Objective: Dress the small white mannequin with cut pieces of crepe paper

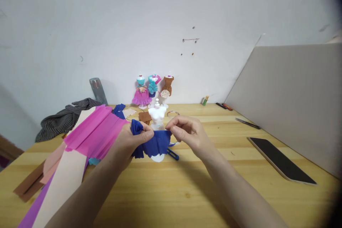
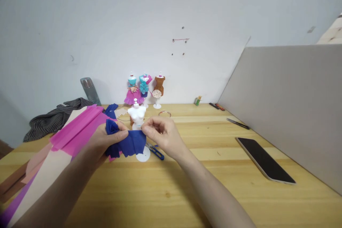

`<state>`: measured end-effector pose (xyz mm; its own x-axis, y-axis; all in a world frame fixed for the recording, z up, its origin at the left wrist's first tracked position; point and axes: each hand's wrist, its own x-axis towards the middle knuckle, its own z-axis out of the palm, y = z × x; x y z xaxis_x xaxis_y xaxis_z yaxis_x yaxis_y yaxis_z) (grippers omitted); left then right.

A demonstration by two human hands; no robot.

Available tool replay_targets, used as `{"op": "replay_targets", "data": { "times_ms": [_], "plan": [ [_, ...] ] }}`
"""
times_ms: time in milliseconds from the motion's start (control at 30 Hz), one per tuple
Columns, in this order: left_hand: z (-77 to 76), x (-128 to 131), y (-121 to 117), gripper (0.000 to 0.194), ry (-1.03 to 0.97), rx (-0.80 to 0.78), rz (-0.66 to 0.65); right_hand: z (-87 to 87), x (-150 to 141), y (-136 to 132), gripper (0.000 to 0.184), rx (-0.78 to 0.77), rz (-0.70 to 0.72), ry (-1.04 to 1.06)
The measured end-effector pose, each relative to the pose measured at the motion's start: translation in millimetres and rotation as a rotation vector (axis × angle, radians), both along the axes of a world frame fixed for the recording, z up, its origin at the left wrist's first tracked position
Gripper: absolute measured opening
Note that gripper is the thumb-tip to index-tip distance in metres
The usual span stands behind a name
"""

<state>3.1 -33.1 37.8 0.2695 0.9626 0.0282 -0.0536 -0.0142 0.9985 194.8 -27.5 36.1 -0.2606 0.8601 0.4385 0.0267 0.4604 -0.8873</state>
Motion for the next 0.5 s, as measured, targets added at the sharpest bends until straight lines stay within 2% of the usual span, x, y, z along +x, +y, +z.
{"op": "replay_targets", "data": {
  "times_ms": [300,500],
  "plan": [
    [0.7,-0.2,1.7,0.034,0.022,-0.022,0.015,-4.1,-6.1,2.9,0.034,-0.133,0.016,0.064],
    [2.7,-9.0,8.2,0.036,0.006,-0.046,0.115,1.7,5.0,5.9,0.031,-0.157,-0.04,0.095]
  ]
}}
